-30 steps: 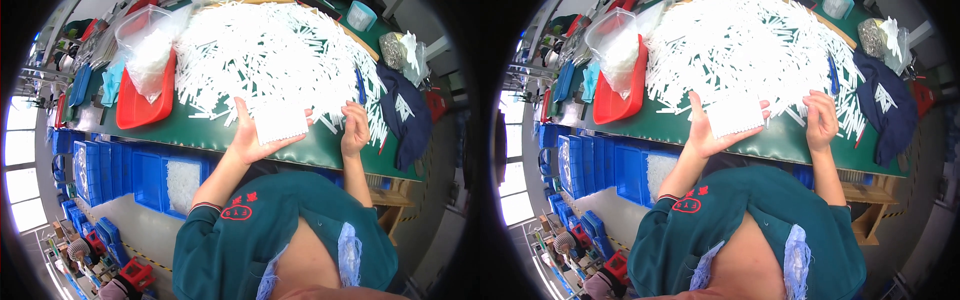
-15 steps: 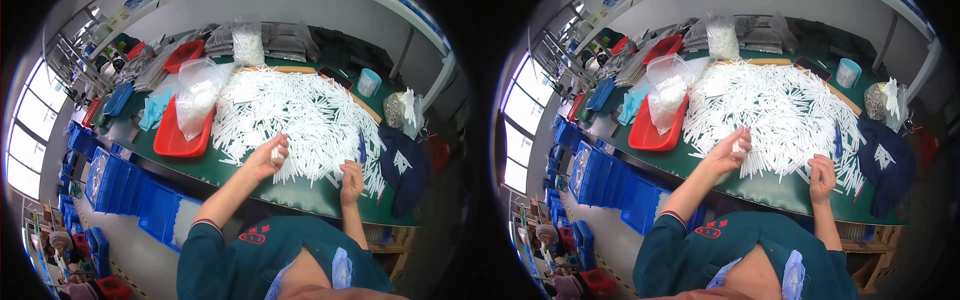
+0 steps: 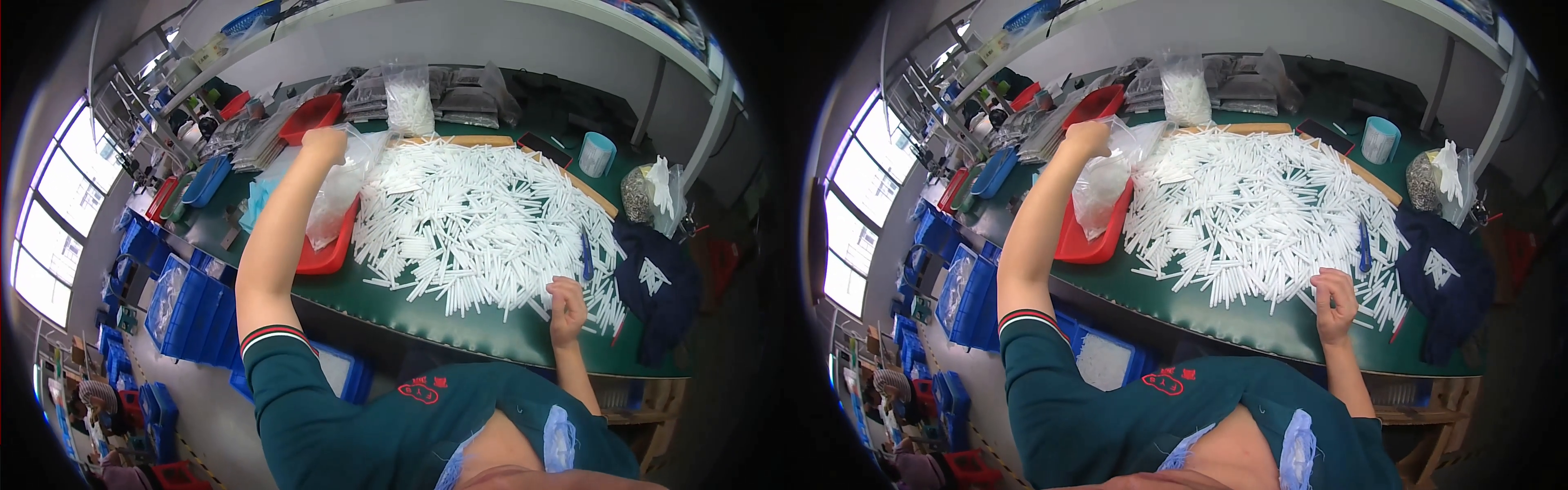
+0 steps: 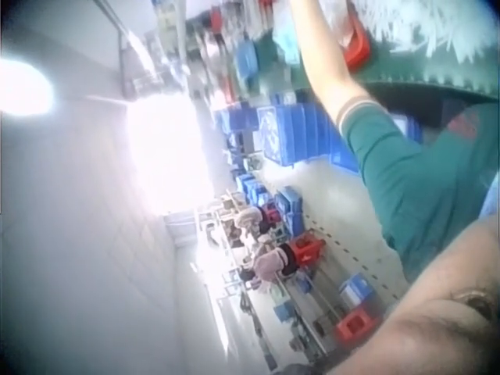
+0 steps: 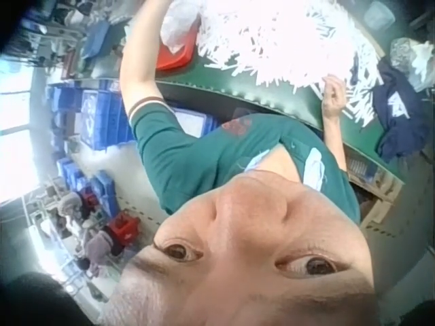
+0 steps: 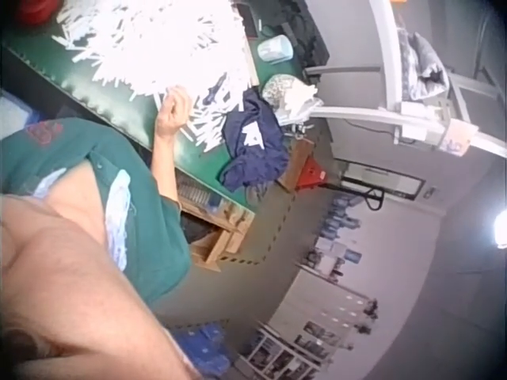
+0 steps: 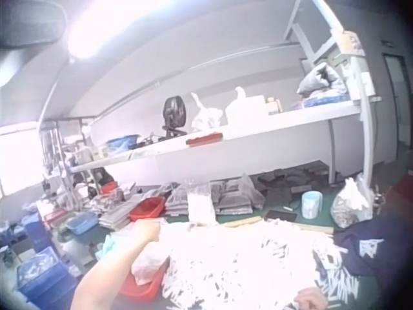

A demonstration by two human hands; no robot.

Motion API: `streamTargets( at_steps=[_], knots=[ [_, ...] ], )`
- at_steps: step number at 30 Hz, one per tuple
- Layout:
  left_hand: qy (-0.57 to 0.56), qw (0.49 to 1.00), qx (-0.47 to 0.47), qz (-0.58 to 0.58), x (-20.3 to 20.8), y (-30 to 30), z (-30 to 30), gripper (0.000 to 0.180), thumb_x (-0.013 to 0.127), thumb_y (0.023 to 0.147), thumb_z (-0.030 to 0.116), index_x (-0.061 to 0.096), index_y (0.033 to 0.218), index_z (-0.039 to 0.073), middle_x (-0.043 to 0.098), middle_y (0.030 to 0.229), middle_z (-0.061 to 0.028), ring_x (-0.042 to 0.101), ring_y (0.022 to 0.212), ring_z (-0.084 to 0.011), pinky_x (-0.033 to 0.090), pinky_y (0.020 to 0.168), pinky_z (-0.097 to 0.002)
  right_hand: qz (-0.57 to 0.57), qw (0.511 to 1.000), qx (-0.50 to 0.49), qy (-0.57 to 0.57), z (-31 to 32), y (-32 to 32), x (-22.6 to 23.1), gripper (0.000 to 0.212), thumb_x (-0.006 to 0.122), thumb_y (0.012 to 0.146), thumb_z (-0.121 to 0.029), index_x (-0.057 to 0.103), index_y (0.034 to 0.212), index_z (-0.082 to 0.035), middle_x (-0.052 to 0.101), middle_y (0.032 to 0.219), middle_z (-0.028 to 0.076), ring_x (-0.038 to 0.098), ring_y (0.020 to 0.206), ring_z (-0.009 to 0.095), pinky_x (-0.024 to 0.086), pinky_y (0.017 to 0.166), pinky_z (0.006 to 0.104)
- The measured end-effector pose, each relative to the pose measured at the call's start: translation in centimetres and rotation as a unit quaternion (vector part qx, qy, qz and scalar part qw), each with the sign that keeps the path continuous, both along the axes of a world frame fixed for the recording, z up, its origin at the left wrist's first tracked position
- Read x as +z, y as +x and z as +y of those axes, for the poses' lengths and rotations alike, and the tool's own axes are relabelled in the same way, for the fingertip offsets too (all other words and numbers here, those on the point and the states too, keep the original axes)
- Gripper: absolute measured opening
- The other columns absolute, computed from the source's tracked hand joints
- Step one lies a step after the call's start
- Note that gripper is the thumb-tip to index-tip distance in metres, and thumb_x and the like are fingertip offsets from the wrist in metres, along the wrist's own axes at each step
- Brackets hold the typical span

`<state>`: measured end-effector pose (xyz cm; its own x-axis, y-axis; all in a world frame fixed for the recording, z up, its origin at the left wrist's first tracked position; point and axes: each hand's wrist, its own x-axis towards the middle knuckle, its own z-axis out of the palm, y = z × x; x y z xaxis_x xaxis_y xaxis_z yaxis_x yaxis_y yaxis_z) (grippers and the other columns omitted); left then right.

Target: The person sorts small white plastic sticks by hand, bundling them at a workbench.

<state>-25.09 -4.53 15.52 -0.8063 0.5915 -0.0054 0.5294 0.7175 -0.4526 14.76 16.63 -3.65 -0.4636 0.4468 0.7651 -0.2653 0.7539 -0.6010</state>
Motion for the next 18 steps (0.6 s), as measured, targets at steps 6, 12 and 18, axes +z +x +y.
streamTargets(
  at_steps=[6, 12, 18],
  knots=[
    [-0.058, 0.997, 0.013, -0.055, -0.7, -1.7, -0.4, 0.030, 0.070, 0.068, 0.028, 0.069, 0.093, 0.011, 0.067, 0.097, -0.0102, 0.063, 0.093, -0.0268, 0.051, 0.075, -0.0378, 0.000, 1.000, 0.009, 0.003, 0.0, 0.0, 0.2, 0.005, 0.057, 0.080, -0.001, 0.062, 0.078, 0.000, 0.062, 0.081, 0.011, 0.060, 0.083, 0.026, 0.046, 0.077, 0.0336],
    [0.078, 0.994, -0.060, -0.051, 5.7, 0.5, 2.6, 0.027, 0.064, 0.074, 0.025, 0.069, 0.095, 0.009, 0.068, 0.092, -0.0107, 0.065, 0.086, -0.0288, 0.051, 0.075, -0.0396, -0.002, 1.000, 0.016, 0.019, 0.0, -0.2, 0.3, 0.004, 0.058, 0.079, -0.001, 0.062, 0.078, 0.000, 0.062, 0.080, 0.010, 0.060, 0.082, 0.027, 0.046, 0.075, 0.0335],
    [0.357, 0.874, -0.232, 0.233, 11.1, -2.2, 8.1, 0.027, 0.057, 0.080, 0.016, 0.065, 0.106, 0.017, 0.063, 0.105, -0.0082, 0.058, 0.100, -0.0278, 0.049, 0.079, -0.0397, -0.013, 0.998, 0.042, 0.035, -0.3, -0.1, 0.5, 0.003, 0.060, 0.077, -0.001, 0.063, 0.077, -0.001, 0.063, 0.079, 0.011, 0.060, 0.080, 0.028, 0.048, 0.072, 0.0337]
  ],
)
